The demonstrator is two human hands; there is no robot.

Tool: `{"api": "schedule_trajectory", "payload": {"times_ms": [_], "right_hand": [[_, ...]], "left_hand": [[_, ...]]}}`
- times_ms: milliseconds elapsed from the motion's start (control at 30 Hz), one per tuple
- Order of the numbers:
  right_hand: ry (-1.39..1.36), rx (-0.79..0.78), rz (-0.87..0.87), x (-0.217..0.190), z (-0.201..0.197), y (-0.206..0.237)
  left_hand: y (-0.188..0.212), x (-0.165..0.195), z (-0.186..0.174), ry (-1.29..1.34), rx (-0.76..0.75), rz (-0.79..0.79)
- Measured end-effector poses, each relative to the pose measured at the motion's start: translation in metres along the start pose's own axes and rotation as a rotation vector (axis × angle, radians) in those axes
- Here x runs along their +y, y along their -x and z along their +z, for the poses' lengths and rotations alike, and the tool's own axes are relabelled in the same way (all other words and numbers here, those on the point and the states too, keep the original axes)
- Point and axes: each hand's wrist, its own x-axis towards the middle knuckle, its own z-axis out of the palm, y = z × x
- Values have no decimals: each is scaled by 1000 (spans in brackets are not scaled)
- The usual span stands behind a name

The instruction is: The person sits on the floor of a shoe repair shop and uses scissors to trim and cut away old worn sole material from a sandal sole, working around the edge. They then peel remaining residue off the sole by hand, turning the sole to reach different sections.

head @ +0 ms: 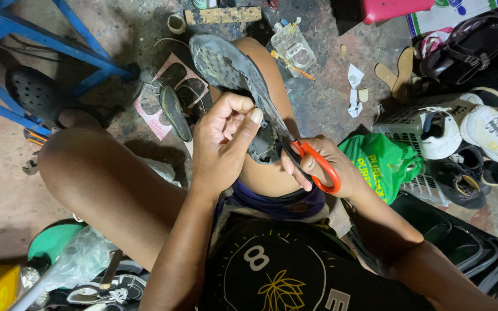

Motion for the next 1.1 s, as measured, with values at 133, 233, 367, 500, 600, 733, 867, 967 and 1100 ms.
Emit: {"api": "schedule_trajectory", "payload": {"times_ms": [133, 233, 367, 500, 600, 733, 867, 967, 1100], "right_hand": [[-33, -5, -80, 6, 1, -2], [-13, -10, -78, 8, 1, -3], [24, -35, -189, 10, 1, -7], [-12, -18, -22, 11, 6, -6], [-11, -24, -43, 13, 6, -7], [-11, -23, -44, 15, 7, -6], [-53, -58, -80, 14, 5, -5], [-95, -109, -62, 10, 2, -4], [-39, -114, -71, 3, 3, -5]], "left_hand": [[-1, -1, 2, 137, 71, 51], [-2, 3, 8, 82, 215, 32], [1, 17, 9, -71, 294, 129], [-2, 32, 7, -314, 254, 273], [-7, 38, 6, -377, 258, 199], [-9, 40, 7, -382, 243, 186], [-10, 36, 2, -357, 174, 134], [-9, 31, 0, -282, 148, 47], [-9, 25, 3, -172, 104, 62]]}}
